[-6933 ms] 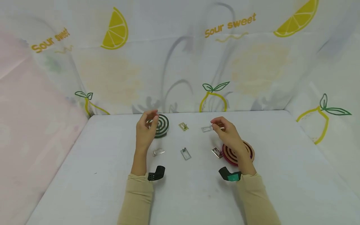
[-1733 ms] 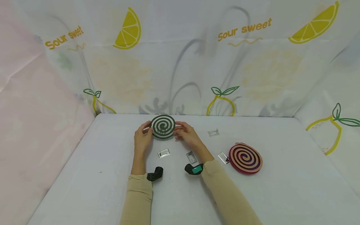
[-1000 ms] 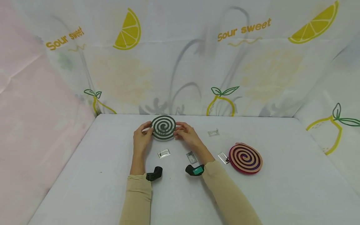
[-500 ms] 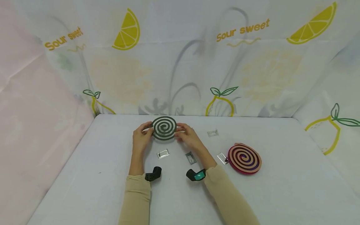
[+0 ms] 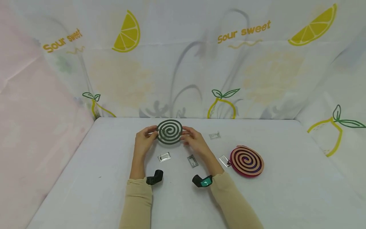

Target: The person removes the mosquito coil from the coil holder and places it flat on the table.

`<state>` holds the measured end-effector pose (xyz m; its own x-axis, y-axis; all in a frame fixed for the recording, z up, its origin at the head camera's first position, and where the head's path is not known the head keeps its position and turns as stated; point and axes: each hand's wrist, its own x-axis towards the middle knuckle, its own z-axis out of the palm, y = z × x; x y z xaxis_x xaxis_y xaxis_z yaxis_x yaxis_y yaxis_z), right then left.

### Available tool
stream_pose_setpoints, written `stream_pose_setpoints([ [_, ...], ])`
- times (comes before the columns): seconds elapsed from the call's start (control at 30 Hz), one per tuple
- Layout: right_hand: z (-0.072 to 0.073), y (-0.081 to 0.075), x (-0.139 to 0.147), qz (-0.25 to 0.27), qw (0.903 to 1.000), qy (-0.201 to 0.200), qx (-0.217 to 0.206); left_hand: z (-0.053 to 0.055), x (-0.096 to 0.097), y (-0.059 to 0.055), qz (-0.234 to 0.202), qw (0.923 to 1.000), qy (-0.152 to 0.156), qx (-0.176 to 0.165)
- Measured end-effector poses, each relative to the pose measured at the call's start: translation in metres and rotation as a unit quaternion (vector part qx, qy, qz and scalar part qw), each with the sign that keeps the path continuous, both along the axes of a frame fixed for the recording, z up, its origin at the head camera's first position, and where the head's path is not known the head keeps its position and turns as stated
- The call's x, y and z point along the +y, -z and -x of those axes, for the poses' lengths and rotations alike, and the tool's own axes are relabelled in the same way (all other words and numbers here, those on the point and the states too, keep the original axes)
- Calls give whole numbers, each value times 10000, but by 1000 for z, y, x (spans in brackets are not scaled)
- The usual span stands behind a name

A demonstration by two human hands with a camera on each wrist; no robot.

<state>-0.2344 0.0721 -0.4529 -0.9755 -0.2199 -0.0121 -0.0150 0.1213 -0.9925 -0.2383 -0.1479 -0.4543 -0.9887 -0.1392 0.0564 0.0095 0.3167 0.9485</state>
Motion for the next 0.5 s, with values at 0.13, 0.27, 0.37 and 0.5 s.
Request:
stream_pose_setpoints([
  [0.13,-1,-1,3,56,9999,-18,83,-1,1,-1,6,10000,85,35],
  [0.27,-2,-1,6,8,10000,-40,62,-2,2,-3,73,9998,176,24],
  [0.37,-3,-1,9,-47,9999,-44,116,-3,3,-5,149,9995,278,54],
  [0.5,-8,-6,13,-5,9998,-117,161,-4,5,-7,342,9984,444,74],
])
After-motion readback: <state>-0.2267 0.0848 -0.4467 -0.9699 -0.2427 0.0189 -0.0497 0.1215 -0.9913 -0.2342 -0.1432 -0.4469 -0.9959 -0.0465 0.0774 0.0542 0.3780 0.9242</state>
